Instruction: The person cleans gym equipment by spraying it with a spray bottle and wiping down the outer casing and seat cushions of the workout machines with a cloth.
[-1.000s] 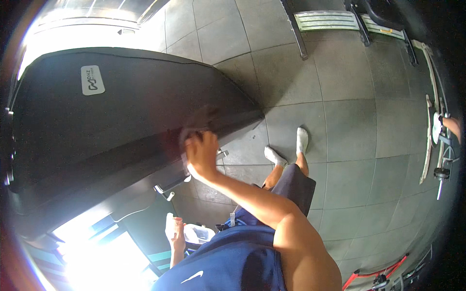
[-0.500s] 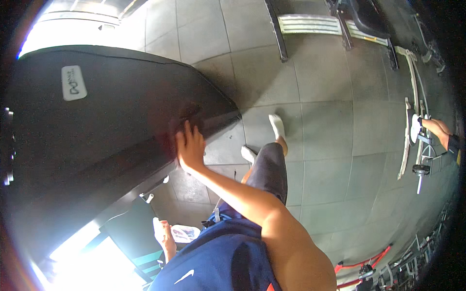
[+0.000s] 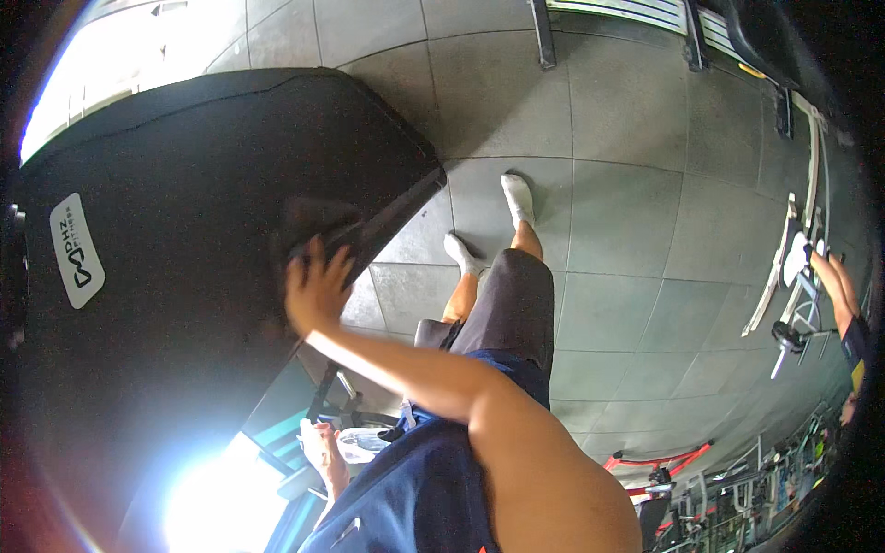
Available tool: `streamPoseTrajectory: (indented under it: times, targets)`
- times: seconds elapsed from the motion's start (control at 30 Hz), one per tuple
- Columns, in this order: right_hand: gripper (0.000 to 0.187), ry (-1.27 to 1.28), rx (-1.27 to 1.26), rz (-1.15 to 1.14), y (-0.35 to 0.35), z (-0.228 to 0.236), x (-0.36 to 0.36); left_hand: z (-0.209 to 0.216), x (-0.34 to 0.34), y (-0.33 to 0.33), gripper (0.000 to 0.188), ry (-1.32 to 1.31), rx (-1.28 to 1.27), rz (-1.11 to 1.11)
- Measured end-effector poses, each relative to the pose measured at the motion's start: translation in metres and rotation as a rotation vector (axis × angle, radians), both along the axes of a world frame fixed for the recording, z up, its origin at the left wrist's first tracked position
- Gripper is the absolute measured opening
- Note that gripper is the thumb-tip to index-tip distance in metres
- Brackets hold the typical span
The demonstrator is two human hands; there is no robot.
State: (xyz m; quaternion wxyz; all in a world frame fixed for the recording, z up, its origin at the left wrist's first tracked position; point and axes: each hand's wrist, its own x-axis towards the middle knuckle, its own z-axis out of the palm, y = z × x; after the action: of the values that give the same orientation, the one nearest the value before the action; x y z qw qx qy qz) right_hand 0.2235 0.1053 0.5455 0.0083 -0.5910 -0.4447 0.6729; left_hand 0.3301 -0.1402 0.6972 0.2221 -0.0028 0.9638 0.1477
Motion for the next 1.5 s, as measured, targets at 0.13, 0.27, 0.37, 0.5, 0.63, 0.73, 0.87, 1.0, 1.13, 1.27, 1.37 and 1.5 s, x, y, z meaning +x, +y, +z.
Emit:
streamPoseTrajectory:
  times: [0.13, 0.27, 0.37, 0.5, 0.63, 0.73, 0.87, 1.0, 1.13, 1.27, 1.37, 1.5]
  targets:
    - [0.068, -0.021, -0.321, 0.045, 0.008, -0.075, -0.018, 0.013, 0.012, 0.014, 0.056, 0.128, -0.001, -0.069]
    - [0.075, 0.26, 0.005, 0.114, -0.037, 0.066, 0.024, -0.004, 0.022, -0.03, 0.056, 0.098, 0.021, -0.034]
    - [0.077, 0.549, 0.003, 0.246, -0.017, 0.114, 0.067, -0.02, 0.046, -0.034, 0.041, 0.35, 0.095, 0.148]
    - [0.073, 0.347, -0.077, 0.269, 0.006, 0.009, 0.044, -0.042, 0.022, 0.025, 0.042, -0.039, 0.024, -0.019]
    - [0.075, 0.046, -0.219, 0.103, 0.011, -0.164, -0.003, -0.078, 0.023, 0.023, 0.032, -0.15, -0.124, 0.01]
    - [0.077, -0.071, -0.261, 0.028, 0.014, -0.315, -0.02, -0.098, 0.035, -0.008, 0.026, -0.137, -0.213, -0.208]
    - [0.079, -0.131, -0.285, 0.056, 0.033, -0.492, -0.018, -0.124, 0.052, -0.008, 0.032, -0.399, -0.348, -0.007]
    - [0.081, -0.152, -0.357, -0.031, 0.007, -0.597, -0.044, -0.137, 0.04, 0.011, 0.032, -0.419, -0.551, 0.1]
    - [0.068, 0.212, -0.319, -0.218, 0.041, -0.767, 0.048, -0.193, 0.066, 0.013, 0.032, -0.557, -0.464, 0.174]
    - [0.053, 0.142, -0.836, -0.603, -0.059, -0.654, -0.017, -0.157, 0.028, 0.013, 0.033, -0.427, -0.609, 0.117]
    - [0.054, 0.264, -0.759, -0.809, -0.033, -0.658, 0.08, -0.205, 0.056, 0.018, 0.033, -0.531, -0.355, 0.059]
    - [0.051, 0.309, -1.106, -0.853, -0.02, -0.398, 0.025, -0.156, 0.031, 0.017, 0.033, -0.314, -0.323, -0.019]
